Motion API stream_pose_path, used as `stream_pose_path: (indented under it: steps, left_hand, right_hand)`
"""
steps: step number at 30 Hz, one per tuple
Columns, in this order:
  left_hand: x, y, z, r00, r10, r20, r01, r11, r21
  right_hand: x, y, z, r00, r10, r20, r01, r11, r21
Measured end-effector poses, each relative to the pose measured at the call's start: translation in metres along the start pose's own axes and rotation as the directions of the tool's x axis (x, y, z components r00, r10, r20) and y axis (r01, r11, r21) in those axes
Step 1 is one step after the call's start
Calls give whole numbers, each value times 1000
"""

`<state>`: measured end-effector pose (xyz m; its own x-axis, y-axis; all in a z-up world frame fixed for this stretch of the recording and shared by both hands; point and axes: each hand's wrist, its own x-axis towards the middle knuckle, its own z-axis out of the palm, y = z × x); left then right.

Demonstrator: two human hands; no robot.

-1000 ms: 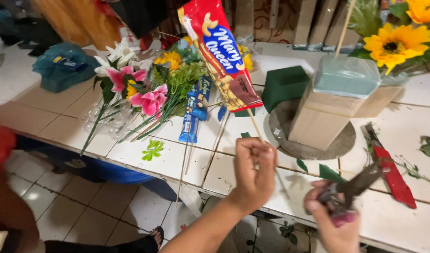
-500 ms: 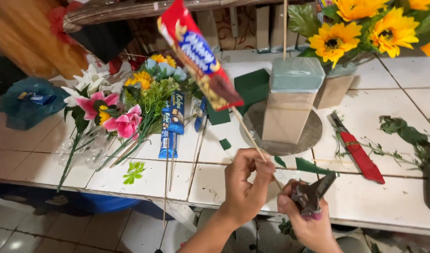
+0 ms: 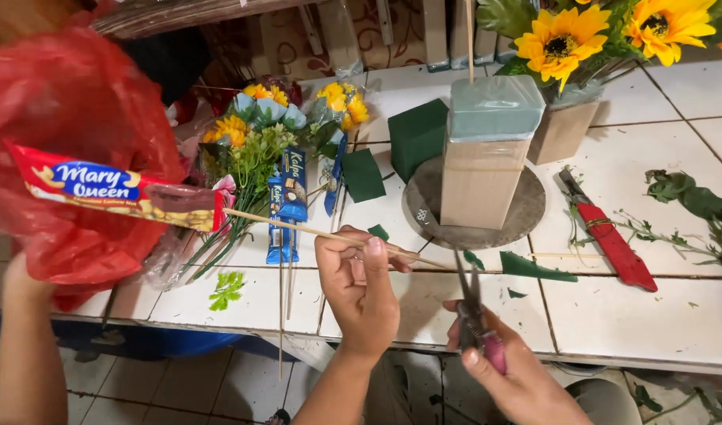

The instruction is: The person assembles a decorative bouquet by attaching packaged snacks to wooden skewers and inserting them into a floral foam block. They use pliers to cut the skewers to the desired length and arrange the items alongside artificial flowers.

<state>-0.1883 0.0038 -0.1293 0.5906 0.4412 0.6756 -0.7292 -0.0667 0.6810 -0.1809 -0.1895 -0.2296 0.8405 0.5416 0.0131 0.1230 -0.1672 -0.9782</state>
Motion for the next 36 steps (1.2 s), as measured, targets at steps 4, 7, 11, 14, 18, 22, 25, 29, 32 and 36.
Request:
stream_pose_path:
  steps: [4, 7, 11, 14, 18, 22, 25, 29, 32, 36]
  left_hand:
    - [-2, 0, 3, 1000, -2, -4, 2, 1000, 7]
    - [-2, 1, 5, 1000, 25, 8, -25, 999, 30]
    - [-4, 1, 7, 999, 22, 31, -23, 999, 32]
    - [-6, 2, 8, 999, 9, 39, -10, 1000, 19]
    - [-7, 2, 7, 998, 12, 56, -14, 1000, 27]
    - [-10, 5, 7, 997, -4, 72, 4, 1000, -3]
    - [-14, 4, 7, 997, -2, 73, 4, 1000, -28]
    - [-14, 8, 8, 997, -59, 48, 61, 998, -30]
    - [-11, 9, 9, 997, -33, 74, 33, 999, -5]
    - [-7, 9, 2, 988, 0, 157, -7, 999, 43]
  right_hand:
    - [1, -14, 7, 999, -41, 10, 42, 997, -62]
    - [2, -18, 7, 1000, -5, -16, 4, 998, -64]
    - [3, -19, 8, 998, -10, -57, 7, 998, -61]
    - [4, -12, 8, 996, -21, -87, 14, 996, -85]
    - [2, -10, 9, 990, 88, -110, -97, 991, -87]
    - [-1, -22, 9, 991, 74, -112, -85, 991, -100]
    - [-4, -18, 10, 987, 108, -119, -120, 987, -104]
    - [-9, 3, 12, 944, -113, -310, 84, 991, -106]
    - [-17, -4, -12, 924, -3, -382, -18, 998, -52]
    - [-19, -94, -72, 730, 285, -621, -447, 887, -118]
